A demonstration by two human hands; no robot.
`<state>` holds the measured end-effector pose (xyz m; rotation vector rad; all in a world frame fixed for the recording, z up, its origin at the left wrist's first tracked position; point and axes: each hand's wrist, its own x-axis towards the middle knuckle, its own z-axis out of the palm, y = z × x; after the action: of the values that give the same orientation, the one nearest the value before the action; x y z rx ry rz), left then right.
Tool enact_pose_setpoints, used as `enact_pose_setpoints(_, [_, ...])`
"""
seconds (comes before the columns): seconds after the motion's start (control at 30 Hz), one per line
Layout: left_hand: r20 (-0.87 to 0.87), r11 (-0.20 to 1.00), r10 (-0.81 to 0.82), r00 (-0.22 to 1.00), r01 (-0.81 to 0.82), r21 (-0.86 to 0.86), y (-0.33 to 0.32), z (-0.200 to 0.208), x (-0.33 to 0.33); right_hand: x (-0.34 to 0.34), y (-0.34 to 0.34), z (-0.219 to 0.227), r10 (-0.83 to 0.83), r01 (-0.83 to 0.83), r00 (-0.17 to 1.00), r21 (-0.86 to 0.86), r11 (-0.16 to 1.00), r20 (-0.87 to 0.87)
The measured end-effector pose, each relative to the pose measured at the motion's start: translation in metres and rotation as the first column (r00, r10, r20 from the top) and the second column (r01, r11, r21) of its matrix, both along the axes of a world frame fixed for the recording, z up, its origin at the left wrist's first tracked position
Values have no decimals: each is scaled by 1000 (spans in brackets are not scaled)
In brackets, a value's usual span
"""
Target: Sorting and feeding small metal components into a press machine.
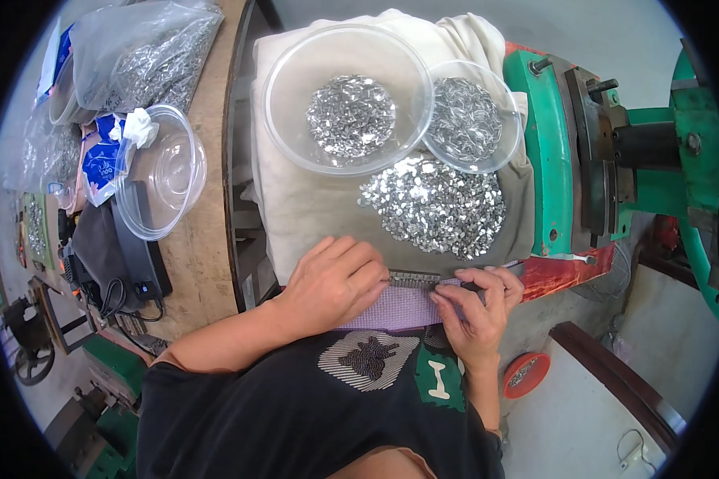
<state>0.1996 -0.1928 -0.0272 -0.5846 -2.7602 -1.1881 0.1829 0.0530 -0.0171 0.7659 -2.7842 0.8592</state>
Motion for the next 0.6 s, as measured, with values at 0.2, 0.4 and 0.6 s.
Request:
enact_pose_setpoints(0.2, [17, 1000, 3, 1000, -2, -27, 9, 4, -2, 5, 4, -9, -10, 9, 999, -15, 1000, -46])
enact_pose_setpoints(0.4, [30, 998, 29, 999, -27, -62, 16, 5, -4, 1, -1, -12, 88, -73, 982, 95, 993, -164])
enact_pose_setpoints(0.6, [53, 998, 22, 998, -19, -65, 15, 6, -2, -5, -3, -9, 183, -124, 946, 224, 967, -268])
